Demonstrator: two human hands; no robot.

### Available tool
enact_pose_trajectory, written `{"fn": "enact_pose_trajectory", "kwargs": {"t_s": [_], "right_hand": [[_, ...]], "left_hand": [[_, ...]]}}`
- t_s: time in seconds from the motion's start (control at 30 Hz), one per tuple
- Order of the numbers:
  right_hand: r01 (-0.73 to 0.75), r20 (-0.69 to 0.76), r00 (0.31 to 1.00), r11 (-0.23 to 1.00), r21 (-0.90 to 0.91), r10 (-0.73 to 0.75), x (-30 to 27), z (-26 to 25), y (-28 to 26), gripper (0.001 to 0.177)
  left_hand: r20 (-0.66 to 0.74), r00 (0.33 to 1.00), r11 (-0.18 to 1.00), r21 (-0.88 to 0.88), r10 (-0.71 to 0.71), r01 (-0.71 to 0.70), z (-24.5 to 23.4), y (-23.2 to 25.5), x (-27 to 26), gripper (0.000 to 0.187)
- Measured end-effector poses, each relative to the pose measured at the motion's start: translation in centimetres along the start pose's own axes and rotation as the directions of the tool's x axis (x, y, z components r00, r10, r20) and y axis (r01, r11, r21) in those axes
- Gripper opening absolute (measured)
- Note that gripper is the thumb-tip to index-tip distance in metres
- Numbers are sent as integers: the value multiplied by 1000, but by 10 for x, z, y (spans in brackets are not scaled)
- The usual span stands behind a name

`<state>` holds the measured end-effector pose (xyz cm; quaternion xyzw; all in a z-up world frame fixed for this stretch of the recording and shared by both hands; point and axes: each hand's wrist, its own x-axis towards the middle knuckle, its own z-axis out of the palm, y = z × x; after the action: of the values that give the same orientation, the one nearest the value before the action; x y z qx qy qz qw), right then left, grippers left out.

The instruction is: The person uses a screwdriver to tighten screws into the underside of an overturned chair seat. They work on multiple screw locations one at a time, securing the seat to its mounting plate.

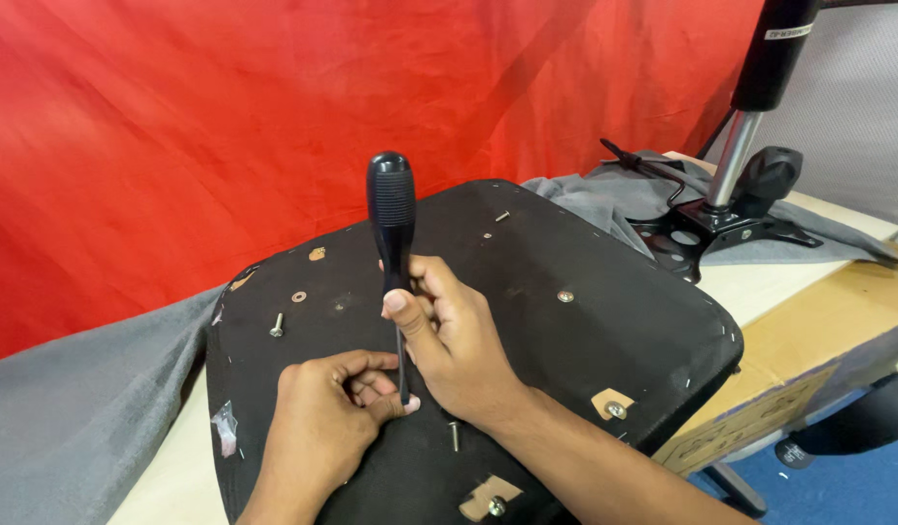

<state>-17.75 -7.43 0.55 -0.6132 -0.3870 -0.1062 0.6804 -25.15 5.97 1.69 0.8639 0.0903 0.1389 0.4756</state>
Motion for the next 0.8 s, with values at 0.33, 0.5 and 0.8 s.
{"fn": "enact_pose_trajectory", "kwargs": {"t_s": [0.33,0.5,0.8], "right_hand": [[96,-22,995,995,30,-96,1,-2,5,33],[174,-57,982,978,-116,-181,7,-2,7,33],[157,-44,986,981,-115,-163,5,1,6,36]], "left_hand": [[-39,997,997,51,59,-57,5,-12,0,38],[-90,986,990,38,139,-136,9,-14,-9,29],[-130,970,973,132,206,-188,9,-7,-26,41]]}}
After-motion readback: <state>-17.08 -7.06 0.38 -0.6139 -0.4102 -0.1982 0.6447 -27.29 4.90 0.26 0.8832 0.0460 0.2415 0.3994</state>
